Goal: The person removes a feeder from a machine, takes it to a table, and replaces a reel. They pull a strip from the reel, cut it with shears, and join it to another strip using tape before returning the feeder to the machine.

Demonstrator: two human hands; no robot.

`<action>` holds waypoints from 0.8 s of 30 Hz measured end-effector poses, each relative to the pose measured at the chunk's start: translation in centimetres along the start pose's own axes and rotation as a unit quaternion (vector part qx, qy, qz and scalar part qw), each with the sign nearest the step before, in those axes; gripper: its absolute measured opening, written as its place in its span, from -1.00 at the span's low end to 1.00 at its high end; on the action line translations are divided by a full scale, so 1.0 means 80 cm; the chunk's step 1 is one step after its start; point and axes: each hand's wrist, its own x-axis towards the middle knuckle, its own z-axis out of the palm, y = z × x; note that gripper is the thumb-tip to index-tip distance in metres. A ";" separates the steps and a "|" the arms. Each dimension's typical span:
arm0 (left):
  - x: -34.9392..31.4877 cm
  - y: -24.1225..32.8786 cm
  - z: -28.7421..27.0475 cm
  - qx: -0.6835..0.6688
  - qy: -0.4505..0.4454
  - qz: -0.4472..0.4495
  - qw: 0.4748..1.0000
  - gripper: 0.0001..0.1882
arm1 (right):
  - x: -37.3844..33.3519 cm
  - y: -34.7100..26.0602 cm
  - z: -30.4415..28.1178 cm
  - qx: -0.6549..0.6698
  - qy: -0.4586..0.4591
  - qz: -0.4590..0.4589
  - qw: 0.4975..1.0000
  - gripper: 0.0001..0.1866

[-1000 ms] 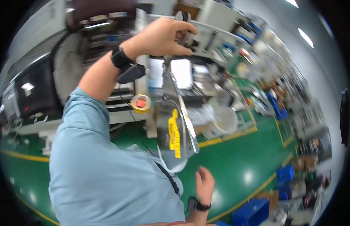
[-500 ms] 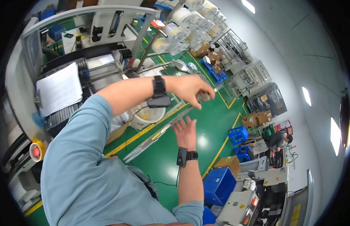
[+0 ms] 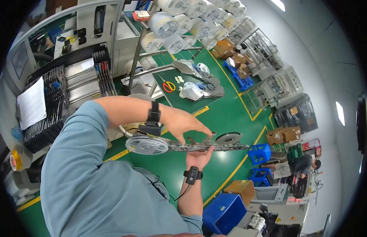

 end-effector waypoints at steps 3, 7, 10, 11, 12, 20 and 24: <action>0.004 -0.044 -0.016 -0.129 -0.020 -0.188 0.974 -0.04 | 0.071 -0.038 -0.015 -0.017 -0.007 0.010 1.000 -0.42; -0.051 -0.175 0.005 -0.255 0.053 -0.422 0.868 -0.26 | 0.185 -0.078 -0.063 0.000 0.009 0.068 0.998 -0.44; -0.090 -0.283 0.042 -0.224 0.108 -0.513 0.821 -0.31 | 0.271 -0.085 -0.092 -0.006 0.050 0.059 0.997 -0.39; -0.092 -0.318 0.056 -0.189 0.119 -0.553 0.802 -0.31 | 0.298 -0.089 -0.107 -0.008 0.057 0.066 0.996 -0.39; -0.089 -0.354 0.073 -0.200 0.117 -0.559 0.796 -0.31 | 0.323 -0.094 -0.124 -0.010 0.062 0.065 0.996 -0.38; -0.008 -0.615 0.137 -0.183 0.302 -0.630 0.691 -0.20 | 0.501 -0.128 -0.128 -0.022 0.068 0.122 0.990 -0.44; 0.032 -0.658 0.133 -0.094 0.307 -0.728 0.605 -0.06 | 0.576 -0.138 -0.142 -0.026 0.079 0.139 0.987 -0.35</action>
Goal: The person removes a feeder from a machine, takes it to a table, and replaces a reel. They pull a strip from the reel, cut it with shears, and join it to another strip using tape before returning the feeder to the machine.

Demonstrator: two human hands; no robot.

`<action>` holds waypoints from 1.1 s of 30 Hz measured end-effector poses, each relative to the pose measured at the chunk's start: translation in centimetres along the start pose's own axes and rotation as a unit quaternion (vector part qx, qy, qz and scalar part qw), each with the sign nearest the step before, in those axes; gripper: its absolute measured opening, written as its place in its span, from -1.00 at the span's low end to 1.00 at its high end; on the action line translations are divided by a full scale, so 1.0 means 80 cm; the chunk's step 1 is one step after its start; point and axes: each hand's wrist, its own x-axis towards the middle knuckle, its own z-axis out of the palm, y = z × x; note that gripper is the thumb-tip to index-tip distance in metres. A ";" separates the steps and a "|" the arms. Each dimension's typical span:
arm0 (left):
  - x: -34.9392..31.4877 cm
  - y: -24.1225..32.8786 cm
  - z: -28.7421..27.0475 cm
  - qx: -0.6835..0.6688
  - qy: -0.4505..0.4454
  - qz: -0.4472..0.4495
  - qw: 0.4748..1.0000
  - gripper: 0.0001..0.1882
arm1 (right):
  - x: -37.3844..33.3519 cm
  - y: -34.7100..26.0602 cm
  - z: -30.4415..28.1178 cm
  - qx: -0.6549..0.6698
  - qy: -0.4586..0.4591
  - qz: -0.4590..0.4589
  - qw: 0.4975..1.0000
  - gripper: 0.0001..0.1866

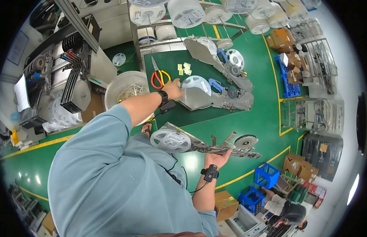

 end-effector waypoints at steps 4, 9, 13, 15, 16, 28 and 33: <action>0.012 0.016 0.000 0.036 0.022 -0.054 0.998 0.03 | 0.064 -0.038 0.025 -0.002 -0.011 0.054 0.998 -0.37; 0.005 -0.013 0.022 0.013 -0.004 -0.054 0.998 0.05 | 0.137 -0.055 0.037 -0.008 -0.021 0.147 0.989 -0.41; -0.038 -0.004 0.038 0.025 0.011 -0.091 0.995 -0.02 | 0.198 -0.052 0.033 -0.018 -0.022 0.187 0.982 -0.45; -0.064 0.020 0.026 -0.051 -0.005 -0.131 0.990 -0.06 | 0.218 -0.045 0.030 -0.026 -0.021 0.202 0.979 -0.47; -0.079 0.032 0.019 -0.126 -0.024 -0.159 0.979 -0.11 | 0.228 -0.042 0.029 -0.054 -0.016 0.205 0.977 -0.46; -0.220 -0.017 0.063 -0.401 0.061 -0.207 0.890 -0.43 | 0.260 0.053 0.077 -0.284 0.082 0.197 0.935 -0.52; -0.210 -0.037 0.048 -0.342 0.093 -0.212 0.911 -0.42 | 0.254 0.069 0.071 -0.270 0.059 0.222 0.935 -0.66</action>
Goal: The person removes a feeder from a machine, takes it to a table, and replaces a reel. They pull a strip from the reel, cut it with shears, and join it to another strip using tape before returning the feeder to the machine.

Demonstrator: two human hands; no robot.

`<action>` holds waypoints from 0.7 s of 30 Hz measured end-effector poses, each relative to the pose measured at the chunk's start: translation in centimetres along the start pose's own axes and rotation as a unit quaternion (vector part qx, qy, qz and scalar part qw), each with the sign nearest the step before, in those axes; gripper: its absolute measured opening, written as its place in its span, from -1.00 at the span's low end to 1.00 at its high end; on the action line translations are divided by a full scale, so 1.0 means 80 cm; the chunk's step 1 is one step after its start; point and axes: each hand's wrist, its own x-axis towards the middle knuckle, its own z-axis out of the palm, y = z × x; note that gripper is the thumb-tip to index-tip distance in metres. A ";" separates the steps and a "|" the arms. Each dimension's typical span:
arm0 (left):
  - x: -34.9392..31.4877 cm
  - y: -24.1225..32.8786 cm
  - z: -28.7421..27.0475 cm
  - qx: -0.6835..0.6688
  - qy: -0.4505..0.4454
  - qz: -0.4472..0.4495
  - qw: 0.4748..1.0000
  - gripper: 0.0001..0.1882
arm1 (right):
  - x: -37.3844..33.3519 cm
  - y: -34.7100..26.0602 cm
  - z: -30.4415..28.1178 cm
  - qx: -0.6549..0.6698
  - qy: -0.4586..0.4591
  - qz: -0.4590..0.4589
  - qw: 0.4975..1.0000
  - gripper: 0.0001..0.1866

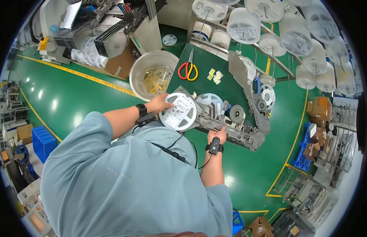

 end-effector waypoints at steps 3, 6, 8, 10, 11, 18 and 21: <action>0.021 -0.011 -0.006 -0.016 0.002 0.025 1.000 -0.40 | 0.009 0.002 -0.008 0.013 -0.017 -0.004 1.000 -0.73; 0.039 -0.010 -0.010 -0.027 -0.024 0.037 0.999 -0.40 | 0.019 -0.011 -0.028 -0.038 0.056 -0.010 0.998 -0.78; 0.048 -0.007 -0.014 -0.033 -0.040 0.029 0.998 -0.40 | 0.013 -0.011 -0.025 -0.031 0.039 -0.005 0.999 -0.79; 0.055 -0.002 -0.015 -0.029 -0.048 0.032 0.998 -0.41 | 0.005 -0.012 -0.020 -0.025 0.036 -0.006 0.999 -0.79; 0.058 0.000 -0.014 -0.024 -0.045 0.035 0.998 -0.42 | 0.000 -0.014 -0.019 -0.040 0.045 -0.006 0.998 -0.78; 0.069 0.005 -0.011 0.011 -0.041 0.043 0.998 -0.43 | -0.033 -0.009 -0.011 -0.307 0.104 -0.143 0.935 -0.67; 0.062 -0.004 -0.011 0.007 -0.002 0.037 0.999 -0.42 | -0.053 -0.004 0.015 -0.680 -0.104 -0.440 0.577 -0.58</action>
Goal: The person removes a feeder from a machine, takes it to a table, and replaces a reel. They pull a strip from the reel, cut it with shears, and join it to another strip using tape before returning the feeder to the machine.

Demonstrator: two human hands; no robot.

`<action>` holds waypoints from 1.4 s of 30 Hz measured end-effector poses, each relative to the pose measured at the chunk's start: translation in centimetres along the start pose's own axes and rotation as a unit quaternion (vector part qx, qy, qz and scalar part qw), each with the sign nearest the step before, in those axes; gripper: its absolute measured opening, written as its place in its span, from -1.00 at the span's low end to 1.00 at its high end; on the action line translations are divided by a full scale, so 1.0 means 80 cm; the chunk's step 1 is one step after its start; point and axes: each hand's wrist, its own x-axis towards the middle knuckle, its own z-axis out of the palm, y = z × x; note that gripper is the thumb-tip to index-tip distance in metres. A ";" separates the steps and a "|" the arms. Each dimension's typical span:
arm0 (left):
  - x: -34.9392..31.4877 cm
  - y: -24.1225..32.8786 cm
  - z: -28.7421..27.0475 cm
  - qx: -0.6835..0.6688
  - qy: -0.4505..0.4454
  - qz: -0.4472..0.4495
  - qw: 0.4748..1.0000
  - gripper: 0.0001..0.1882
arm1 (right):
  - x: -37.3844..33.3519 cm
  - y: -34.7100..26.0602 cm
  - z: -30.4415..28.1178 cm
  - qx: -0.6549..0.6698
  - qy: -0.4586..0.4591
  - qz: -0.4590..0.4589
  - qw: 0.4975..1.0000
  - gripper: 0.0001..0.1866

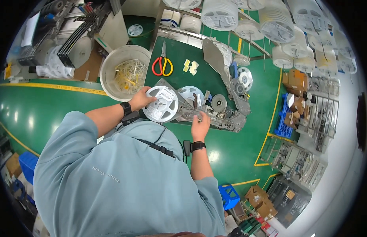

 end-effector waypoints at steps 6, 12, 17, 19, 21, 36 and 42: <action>-0.068 0.013 0.008 0.028 0.111 -0.078 0.990 -0.45 | 0.033 -0.005 -0.002 -0.092 -0.110 -0.254 0.957 -0.46; -0.082 -0.019 0.028 -0.040 0.217 -0.104 0.970 -0.56 | 0.048 0.022 0.013 -0.084 -0.156 -0.352 0.919 -0.40; -0.083 -0.022 0.050 -0.016 0.178 -0.087 0.980 -0.57 | 0.064 0.024 0.009 -0.074 -0.134 -0.407 0.900 -0.48; -0.061 -0.024 0.052 0.109 0.196 -0.042 0.974 -0.54 | 0.076 0.006 -0.007 -0.129 -0.206 -0.394 0.887 -0.56; -0.058 -0.032 0.052 0.016 0.178 -0.017 0.984 -0.58 | 0.082 0.017 -0.002 -0.092 -0.190 -0.422 0.882 -0.60; -0.033 -0.058 0.055 -0.070 0.220 -0.030 0.973 -0.68 | 0.072 0.043 0.002 -0.071 -0.173 -0.471 0.862 -0.55; -0.027 -0.058 0.055 -0.048 0.244 -0.047 0.967 -0.66 | 0.079 0.031 -0.010 -0.071 -0.185 -0.469 0.861 -0.61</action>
